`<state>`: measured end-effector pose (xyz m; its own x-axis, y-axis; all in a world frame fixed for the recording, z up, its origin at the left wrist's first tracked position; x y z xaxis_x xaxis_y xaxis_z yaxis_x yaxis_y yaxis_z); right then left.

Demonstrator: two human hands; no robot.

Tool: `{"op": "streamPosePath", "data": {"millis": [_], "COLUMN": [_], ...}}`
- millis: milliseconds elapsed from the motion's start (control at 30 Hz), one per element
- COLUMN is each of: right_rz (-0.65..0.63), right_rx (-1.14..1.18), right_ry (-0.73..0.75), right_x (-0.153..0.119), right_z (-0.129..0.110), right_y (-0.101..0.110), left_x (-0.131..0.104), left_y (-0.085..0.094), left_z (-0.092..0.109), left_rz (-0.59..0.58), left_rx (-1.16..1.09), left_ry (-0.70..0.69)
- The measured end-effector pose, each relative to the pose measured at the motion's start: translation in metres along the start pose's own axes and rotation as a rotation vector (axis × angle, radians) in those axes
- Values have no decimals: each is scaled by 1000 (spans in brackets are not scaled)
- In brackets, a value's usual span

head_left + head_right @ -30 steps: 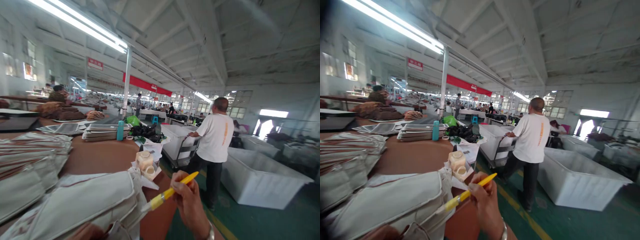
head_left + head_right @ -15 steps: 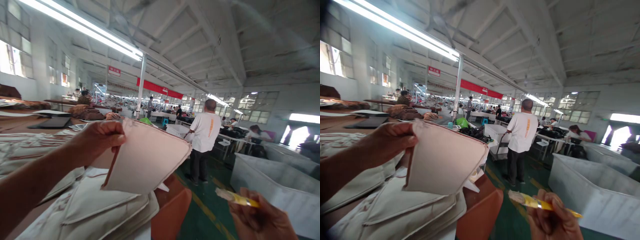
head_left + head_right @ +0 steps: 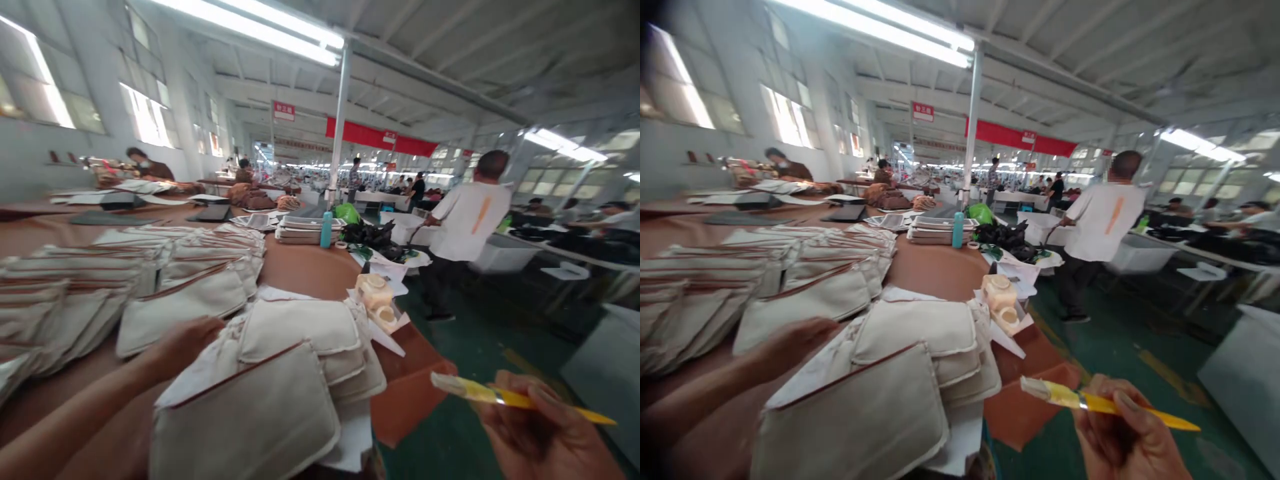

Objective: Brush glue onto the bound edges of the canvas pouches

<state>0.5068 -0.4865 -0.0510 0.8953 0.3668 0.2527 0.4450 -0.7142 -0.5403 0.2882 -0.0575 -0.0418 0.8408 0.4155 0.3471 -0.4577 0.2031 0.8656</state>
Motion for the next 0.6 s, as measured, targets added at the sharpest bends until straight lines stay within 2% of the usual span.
{"op": "streamPosePath", "data": {"millis": [67, 100, 200, 267, 400, 600], "right_rz": [23, 43, 80, 69, -21, -254], "right_rx": [29, 40, -1, -66, -146, -236], "right_ry": [-83, -120, -197, -190, -108, -38], "right_x": [1, 2, 1, 1, 5, 21], "right_z": [17, 26, 44, 52, 72, 108], "right_y": [1, 1, -2, -9, -26, -55], "left_x": [2, 5, 15, 22, 24, 9], "left_y": [-29, -46, -90, -109, -124, -119], "left_z": [-6, -6, 6, 19, 38, 57], "left_rz": [-221, -290, -376, -422, -511, -630], "left_rx": [-10, -14, -45, -88, -164, -311], "left_ry": [27, 47, 118, 129, 152, 139]}}
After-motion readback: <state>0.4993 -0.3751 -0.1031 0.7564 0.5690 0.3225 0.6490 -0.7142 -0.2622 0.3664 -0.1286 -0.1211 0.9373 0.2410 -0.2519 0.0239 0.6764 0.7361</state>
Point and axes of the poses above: each hand's wrist, its own x-axis towards the middle knuckle, its own y-axis out of the back of the hand, z = x × y, the point moved 3 cm from there along x, towards the middle knuckle, and after that the axes turned 12 degrees about -z, right-handed, at the moved point
